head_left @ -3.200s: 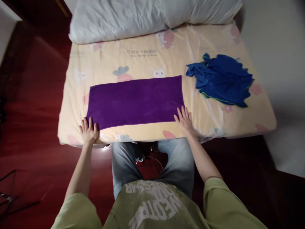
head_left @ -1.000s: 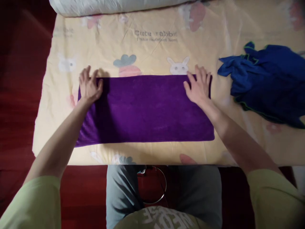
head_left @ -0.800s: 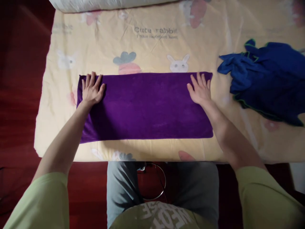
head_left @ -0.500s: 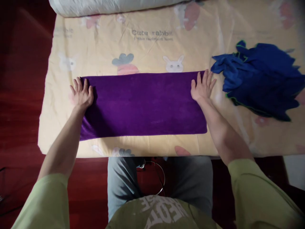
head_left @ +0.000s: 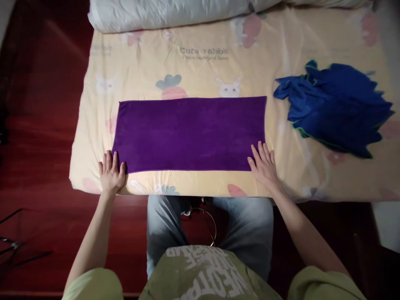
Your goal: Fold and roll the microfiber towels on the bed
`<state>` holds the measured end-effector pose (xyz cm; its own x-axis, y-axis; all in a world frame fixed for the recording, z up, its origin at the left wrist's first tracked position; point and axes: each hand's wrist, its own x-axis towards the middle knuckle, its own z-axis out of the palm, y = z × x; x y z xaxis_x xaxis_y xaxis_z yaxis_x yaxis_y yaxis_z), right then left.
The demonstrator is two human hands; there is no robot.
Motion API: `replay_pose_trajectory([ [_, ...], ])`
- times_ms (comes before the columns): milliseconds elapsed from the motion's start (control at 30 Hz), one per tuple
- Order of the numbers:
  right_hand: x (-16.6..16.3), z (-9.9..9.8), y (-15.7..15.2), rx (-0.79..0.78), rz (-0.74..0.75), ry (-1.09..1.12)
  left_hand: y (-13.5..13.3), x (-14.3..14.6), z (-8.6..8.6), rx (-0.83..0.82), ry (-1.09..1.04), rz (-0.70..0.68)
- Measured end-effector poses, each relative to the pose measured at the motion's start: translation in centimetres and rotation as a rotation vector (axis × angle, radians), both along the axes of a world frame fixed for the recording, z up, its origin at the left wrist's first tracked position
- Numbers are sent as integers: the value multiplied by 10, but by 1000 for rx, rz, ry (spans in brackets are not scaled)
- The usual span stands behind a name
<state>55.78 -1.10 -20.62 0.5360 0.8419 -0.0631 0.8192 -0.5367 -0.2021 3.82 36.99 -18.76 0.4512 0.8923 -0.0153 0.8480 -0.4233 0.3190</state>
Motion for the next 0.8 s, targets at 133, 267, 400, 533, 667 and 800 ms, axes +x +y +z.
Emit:
replay_pose_trajectory([
  [133,2,10,-1,-2,36,9,-24,-12,12,2,-15,122],
  [267,32,44,26,107,31,-5,-106,-1,26,62,-241,274],
  [400,88,89,114,269,85,82,-206,73,28,-567,-676,315],
  [533,115,118,241,183,152,331,-259,165,21,-874,-1058,363],
  [667,101,119,351,115,228,615,-268,214,14,-847,-1249,532],
  [800,78,97,414,12,317,802,-261,235,7,-878,-1314,684],
])
